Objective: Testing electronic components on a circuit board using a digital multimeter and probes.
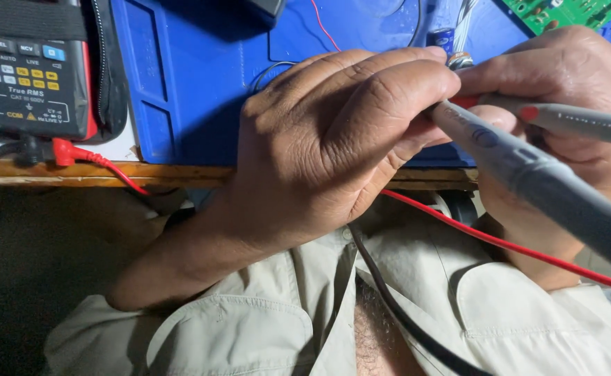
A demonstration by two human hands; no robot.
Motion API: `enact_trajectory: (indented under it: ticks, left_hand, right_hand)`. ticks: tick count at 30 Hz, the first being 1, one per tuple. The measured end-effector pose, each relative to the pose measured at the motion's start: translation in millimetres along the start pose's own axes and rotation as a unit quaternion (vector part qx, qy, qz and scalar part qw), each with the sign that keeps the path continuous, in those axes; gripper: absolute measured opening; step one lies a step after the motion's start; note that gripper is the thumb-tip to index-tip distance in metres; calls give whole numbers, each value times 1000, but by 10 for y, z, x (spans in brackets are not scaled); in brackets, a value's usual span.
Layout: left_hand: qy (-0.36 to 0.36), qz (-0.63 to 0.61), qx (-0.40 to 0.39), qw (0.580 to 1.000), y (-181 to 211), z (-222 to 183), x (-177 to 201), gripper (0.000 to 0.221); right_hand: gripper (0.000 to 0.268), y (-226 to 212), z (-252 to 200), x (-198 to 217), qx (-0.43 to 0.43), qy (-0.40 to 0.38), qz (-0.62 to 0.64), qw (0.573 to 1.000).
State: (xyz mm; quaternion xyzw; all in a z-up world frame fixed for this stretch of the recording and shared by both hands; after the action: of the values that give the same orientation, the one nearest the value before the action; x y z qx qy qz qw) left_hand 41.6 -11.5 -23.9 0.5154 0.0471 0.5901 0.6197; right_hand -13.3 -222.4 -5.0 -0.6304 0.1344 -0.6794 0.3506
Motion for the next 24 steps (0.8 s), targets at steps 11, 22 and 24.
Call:
enact_trajectory:
  ticks: [11,22,24]
  left_hand:
    - [46,15,37,998,-115,-216,-378,36]
    - [64,-5,32,997,-223,-186,-453,34]
    - [62,-8,36,997,-209,-198,-469,33]
  right_hand:
    - [25,1203,-540,-246,76,10,103,992]
    - [35,598,-236,-375,8,21,142,990]
    - [36,551,-267,-355,3,16,134,991]
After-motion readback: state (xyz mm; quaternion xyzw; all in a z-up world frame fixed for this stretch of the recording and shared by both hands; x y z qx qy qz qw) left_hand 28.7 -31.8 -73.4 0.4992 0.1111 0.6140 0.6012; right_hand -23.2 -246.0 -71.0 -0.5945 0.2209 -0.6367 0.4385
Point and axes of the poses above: each hand's wrist, its own z-axis towards the middle knuckle, its own x-axis out of the back of the hand, y = z × x, the point moved 3 cm from there along z, towards the middle knuckle, and after that the axes turned 8 degrees about -y, right-handed, at the moved point
